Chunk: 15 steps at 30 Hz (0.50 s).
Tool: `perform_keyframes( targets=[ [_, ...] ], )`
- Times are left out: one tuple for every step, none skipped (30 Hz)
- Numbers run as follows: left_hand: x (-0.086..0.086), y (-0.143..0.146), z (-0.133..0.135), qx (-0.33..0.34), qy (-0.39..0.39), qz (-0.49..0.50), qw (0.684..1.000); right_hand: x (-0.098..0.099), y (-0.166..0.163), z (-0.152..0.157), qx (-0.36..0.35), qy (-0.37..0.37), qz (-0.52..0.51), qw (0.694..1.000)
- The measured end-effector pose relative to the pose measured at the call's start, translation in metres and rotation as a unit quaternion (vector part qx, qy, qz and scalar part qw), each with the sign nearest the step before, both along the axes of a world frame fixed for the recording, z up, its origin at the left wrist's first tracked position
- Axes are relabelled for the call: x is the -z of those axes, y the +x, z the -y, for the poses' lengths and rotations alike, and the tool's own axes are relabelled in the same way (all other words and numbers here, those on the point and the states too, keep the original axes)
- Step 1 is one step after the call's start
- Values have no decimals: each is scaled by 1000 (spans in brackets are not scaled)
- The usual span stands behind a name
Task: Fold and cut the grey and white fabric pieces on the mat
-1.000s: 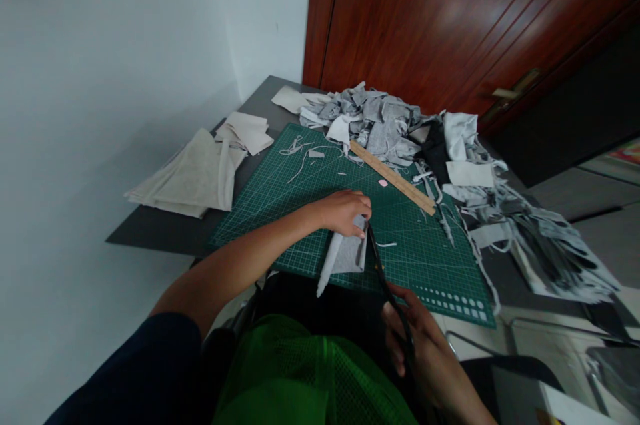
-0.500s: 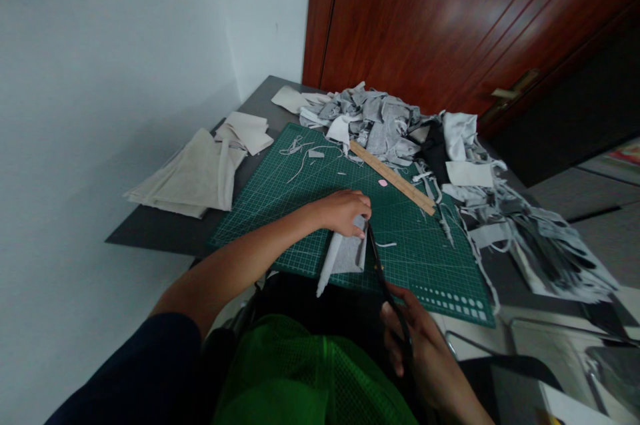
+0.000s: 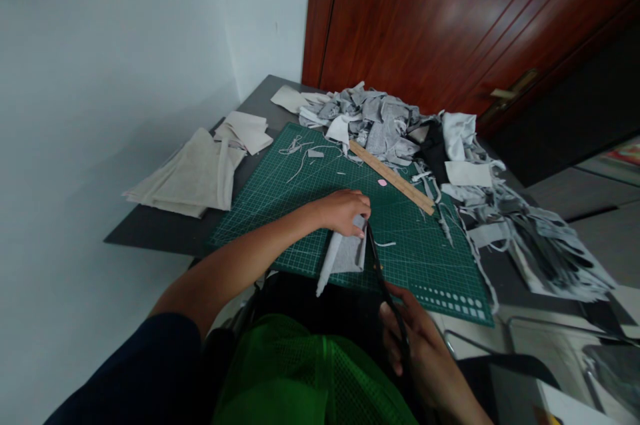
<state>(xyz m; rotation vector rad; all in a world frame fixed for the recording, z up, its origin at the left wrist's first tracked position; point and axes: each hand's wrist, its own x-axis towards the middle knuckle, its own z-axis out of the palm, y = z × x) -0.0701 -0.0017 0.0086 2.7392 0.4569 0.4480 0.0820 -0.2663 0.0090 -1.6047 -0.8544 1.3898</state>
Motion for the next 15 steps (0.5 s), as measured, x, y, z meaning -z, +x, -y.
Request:
perform_keyframes(
  targets=[
    [0,0,0,0,-1,0,1000,0,-1,0,1,0,-1,1000],
    [0,0,0,0,0,0,1000,-1,-1,0,0,1,-2,1000],
    [0,0,0,1,1,0,1000,-1,-1,0,-2,2,-4,1000],
    [0,0,0,1,3,0,1000,-1,-1,0,-6,3,-6,1000],
    [0,0,0,1,5,0,1000,0,-1,-1,-10,5,-8,1000],
    [0,0,0,1,7,0,1000,0,-1,-1,-13,7,-9,1000],
    [0,0,0,1,9,1,1000,0,-1,-2,-13,8,-9,1000],
    [0,0,-1,2,10,2,1000,0,0,-2,-12,7,-10,1000],
    [0,0,-1,4,10,4,1000,0,0,-3,-10,4,-12,1000],
    [0,0,-1,5,10,6,1000,0,0,-4,-5,0,-17,1000],
    [0,0,-1,5,10,7,1000,0,1,-4,1,-4,-22,1000],
    [0,0,-1,5,11,8,1000,0,2,-4,8,-8,-28,1000],
    [0,0,-1,5,12,8,1000,0,3,-5,15,-12,-34,999],
    [0,0,0,5,13,6,1000,-1,5,-5,20,-14,-38,999],
    [-1,0,0,5,15,4,1000,-2,6,-5,22,-17,-41,999]
  ],
)
